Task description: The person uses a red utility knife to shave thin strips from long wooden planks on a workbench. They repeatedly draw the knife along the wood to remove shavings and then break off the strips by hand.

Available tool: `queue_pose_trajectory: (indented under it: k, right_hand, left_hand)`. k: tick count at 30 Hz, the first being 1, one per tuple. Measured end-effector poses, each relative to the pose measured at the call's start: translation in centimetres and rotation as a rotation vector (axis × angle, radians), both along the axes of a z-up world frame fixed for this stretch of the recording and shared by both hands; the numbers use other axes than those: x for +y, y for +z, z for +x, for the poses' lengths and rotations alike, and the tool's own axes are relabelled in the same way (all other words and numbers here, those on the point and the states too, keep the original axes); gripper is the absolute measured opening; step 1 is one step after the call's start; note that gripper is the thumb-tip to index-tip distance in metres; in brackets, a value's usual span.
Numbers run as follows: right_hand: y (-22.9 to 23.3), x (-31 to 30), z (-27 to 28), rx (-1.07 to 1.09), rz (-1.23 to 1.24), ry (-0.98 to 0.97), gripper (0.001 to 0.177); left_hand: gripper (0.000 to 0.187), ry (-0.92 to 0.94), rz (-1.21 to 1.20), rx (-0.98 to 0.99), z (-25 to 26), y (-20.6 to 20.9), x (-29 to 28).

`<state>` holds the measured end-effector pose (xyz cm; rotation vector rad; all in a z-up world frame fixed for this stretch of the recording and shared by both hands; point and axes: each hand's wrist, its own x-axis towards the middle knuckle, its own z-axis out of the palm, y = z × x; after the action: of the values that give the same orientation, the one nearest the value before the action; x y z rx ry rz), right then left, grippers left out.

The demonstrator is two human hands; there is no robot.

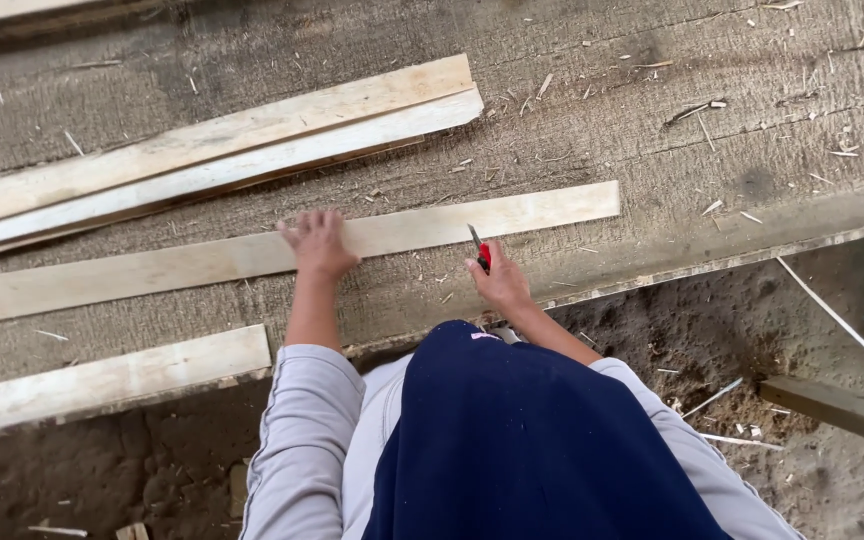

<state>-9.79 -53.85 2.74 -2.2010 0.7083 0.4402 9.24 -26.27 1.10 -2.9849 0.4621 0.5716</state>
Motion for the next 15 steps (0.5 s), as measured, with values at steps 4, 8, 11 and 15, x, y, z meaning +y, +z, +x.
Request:
queue_pose_trajectory:
  k: [4, 8, 11, 15]
  right_hand:
    - [-1.7, -1.9, 0.1, 0.071, 0.041, -0.034, 0.047]
    - [-0.2, -3.4, 0.9, 0.072, 0.055, -0.126, 0.042]
    - [-0.6, -3.1, 1.3, 0.079, 0.071, -0.196, 0.039]
    - [0.8, -5.2, 0.9, 0.078, 0.098, -0.294, 0.039]
  left_hand:
    - [0.089, 0.147, 0.024, 0.07, -1.6, -0.7, 1.6]
    - [0.088, 0.106, -0.055, 0.075, -2.9, -1.3, -3.5]
    - [0.078, -0.033, -0.125, 0.107, -3.9, -0.6, -7.5]
    - [0.076, -0.286, -0.12, 0.189, -5.7, -0.7, -14.0]
